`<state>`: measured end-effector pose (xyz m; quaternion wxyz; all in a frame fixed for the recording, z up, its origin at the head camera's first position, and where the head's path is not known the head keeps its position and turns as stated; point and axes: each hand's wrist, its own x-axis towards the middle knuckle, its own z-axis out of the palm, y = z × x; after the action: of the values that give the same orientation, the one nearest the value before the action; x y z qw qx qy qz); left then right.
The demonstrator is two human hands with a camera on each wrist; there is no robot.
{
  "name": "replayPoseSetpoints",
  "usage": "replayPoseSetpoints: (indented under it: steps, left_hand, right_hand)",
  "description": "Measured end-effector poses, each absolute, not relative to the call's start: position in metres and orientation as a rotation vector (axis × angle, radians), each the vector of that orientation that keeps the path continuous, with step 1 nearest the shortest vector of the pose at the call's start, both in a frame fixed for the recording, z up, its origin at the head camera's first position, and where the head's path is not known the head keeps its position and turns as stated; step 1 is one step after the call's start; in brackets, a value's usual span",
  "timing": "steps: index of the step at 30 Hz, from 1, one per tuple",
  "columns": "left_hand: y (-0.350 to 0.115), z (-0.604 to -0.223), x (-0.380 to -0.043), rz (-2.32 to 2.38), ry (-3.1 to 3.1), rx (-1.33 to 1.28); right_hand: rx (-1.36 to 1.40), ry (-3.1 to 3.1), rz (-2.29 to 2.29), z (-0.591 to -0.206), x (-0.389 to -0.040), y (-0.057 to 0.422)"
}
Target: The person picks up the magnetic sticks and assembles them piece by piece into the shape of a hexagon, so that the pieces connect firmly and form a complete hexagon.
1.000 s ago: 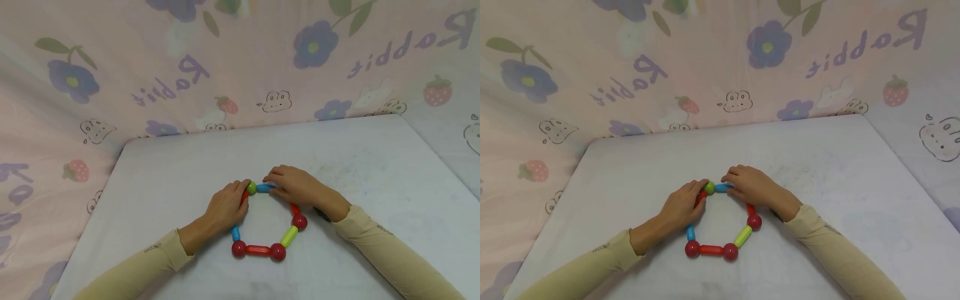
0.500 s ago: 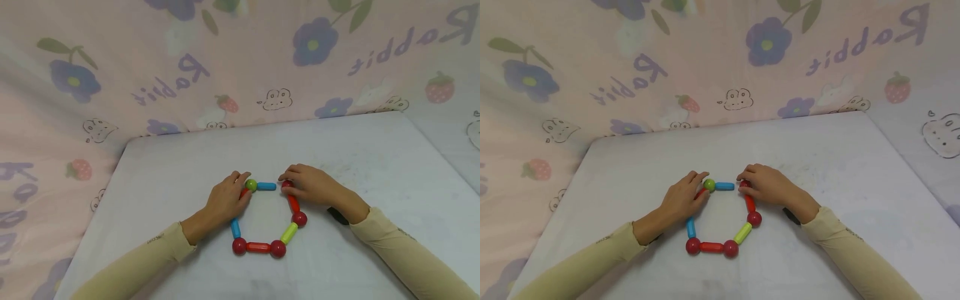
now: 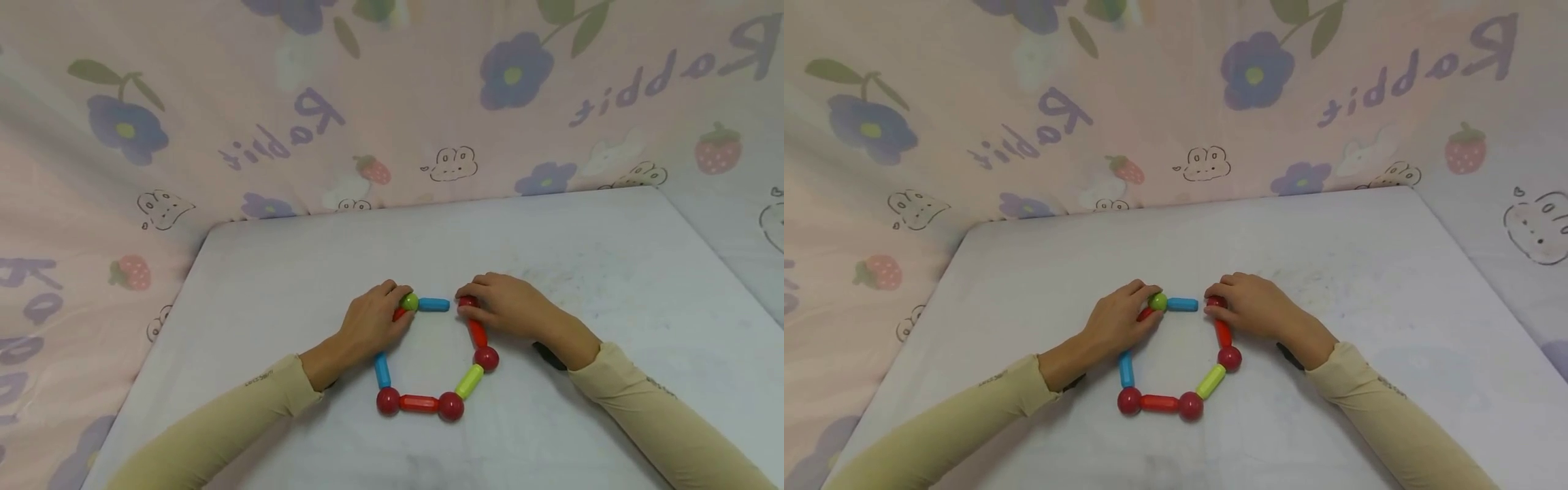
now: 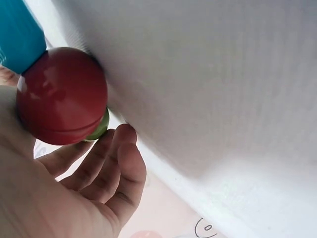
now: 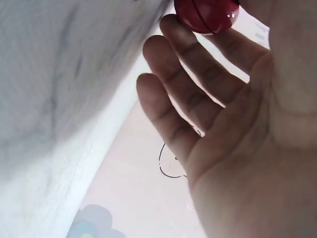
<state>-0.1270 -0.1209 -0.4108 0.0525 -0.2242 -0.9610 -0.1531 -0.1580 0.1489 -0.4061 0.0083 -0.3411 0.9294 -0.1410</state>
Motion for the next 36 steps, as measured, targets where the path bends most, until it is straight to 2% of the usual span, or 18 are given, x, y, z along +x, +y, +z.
replayPoseSetpoints:
  steps: [13,21,30,36]
  left_hand:
    - [-0.117,-0.412,-0.126,-0.497,-2.926,-0.665]
    - [-0.119,-0.411,-0.129,-0.476,-2.904,-0.689]
    - [-0.121,-0.402,-0.144,-0.523,-3.031,-0.563]
    - [-0.137,-0.391,-0.145,-0.57,-3.095,-0.528]
  right_hand:
    - [-1.019,2.922,-0.409,-0.405,-0.156,0.15]
    - [-1.122,2.926,-0.443,-0.404,-0.16,0.142]
    - [-1.081,2.911,-0.332,-0.4,-0.182,0.13]
    - [-1.031,2.902,-0.347,-0.396,-0.174,0.142]
